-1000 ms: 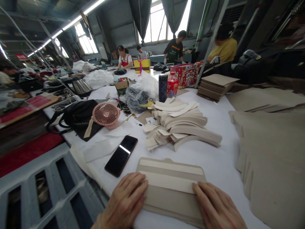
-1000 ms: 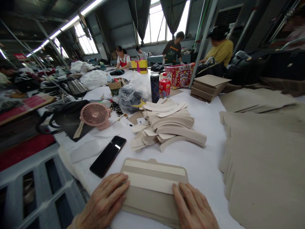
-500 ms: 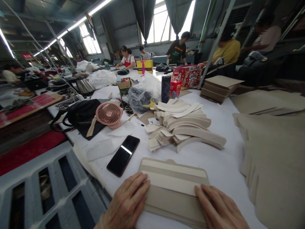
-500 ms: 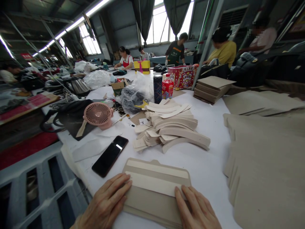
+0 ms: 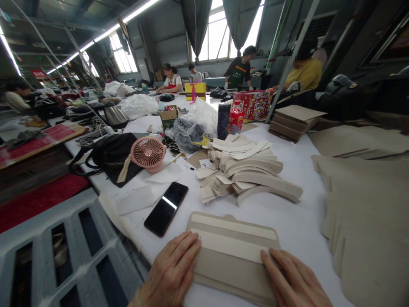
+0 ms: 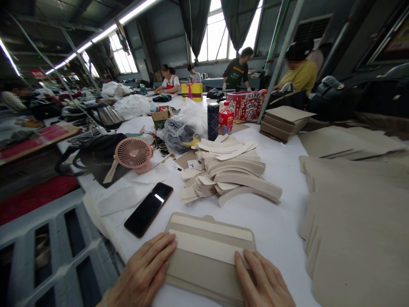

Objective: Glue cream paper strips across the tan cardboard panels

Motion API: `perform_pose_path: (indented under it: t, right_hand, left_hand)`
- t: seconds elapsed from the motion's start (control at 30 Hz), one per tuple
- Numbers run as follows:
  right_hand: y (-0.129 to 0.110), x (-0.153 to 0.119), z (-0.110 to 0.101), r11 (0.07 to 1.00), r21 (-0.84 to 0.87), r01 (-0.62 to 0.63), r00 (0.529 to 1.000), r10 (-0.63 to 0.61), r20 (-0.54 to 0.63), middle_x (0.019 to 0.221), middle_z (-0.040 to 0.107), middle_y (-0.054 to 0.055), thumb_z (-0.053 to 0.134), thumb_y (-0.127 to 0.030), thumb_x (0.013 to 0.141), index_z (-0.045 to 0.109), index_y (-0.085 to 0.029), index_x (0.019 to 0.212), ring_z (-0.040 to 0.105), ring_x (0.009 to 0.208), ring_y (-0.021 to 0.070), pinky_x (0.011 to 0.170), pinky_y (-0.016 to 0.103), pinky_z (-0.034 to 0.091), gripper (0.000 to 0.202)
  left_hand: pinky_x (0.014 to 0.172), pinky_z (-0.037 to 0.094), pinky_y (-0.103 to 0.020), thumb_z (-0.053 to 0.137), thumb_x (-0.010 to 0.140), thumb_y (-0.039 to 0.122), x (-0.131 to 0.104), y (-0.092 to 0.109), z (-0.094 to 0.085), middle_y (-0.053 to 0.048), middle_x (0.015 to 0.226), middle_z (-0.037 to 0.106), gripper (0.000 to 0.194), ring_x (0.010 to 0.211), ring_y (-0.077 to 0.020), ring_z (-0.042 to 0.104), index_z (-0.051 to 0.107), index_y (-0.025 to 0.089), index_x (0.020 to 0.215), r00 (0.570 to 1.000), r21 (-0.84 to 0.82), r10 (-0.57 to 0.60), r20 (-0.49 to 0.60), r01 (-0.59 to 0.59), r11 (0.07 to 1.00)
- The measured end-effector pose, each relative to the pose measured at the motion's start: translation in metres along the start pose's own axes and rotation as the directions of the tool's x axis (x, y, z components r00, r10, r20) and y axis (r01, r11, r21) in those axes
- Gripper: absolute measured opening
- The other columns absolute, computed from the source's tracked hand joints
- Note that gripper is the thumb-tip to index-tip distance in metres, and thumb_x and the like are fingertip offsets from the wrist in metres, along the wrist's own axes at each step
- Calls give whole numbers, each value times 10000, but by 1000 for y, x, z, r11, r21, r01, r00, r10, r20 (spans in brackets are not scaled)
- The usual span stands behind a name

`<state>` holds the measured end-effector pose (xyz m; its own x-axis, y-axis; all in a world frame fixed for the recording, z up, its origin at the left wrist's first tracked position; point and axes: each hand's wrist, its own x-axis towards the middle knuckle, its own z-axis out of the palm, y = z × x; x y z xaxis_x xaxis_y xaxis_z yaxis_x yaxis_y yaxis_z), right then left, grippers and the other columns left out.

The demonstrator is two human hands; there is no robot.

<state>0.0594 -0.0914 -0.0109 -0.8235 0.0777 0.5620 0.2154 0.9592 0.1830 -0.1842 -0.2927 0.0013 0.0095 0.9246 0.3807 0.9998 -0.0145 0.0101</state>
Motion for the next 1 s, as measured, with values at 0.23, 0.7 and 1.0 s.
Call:
perform_pose_path:
  t: [0.23, 0.7, 1.0]
  right_hand:
    - [-3, 2, -3, 999, 27, -25, 1000, 25, 14, 1070, 636, 118, 353, -78, 836, 597, -120, 1108, 561, 1022, 235, 841, 334, 435, 368]
    - [-22, 12, -10, 967, 139, -214, 964, 186, 192, 984, 590, 84, 471, -38, 723, 484, -199, 1271, 535, 905, 225, 857, 381, 461, 571]
    - [-24, 12, -11, 920, 210, -331, 933, 286, 218, 1069, 572, 80, 509, -34, 748, 517, -235, 1223, 512, 971, 216, 888, 347, 427, 516]
  left_hand:
    - [1024, 421, -343, 440, 828, 92, 2, 2, -5, -98, 1349, 477, 498, 1271, -217, 393, 397, 119, 1323, 998, 65, 35, 57, -39, 997]
    - [916, 484, -359, 462, 839, 132, 17, 12, -3, -65, 1158, 549, 489, 1068, -200, 526, 415, 259, 1308, 996, 91, -17, 85, 9, 996]
    - [864, 489, -331, 466, 853, 194, 26, 16, -13, -40, 1095, 585, 403, 983, -177, 569, 469, 264, 1250, 999, 138, 27, 29, -31, 990]
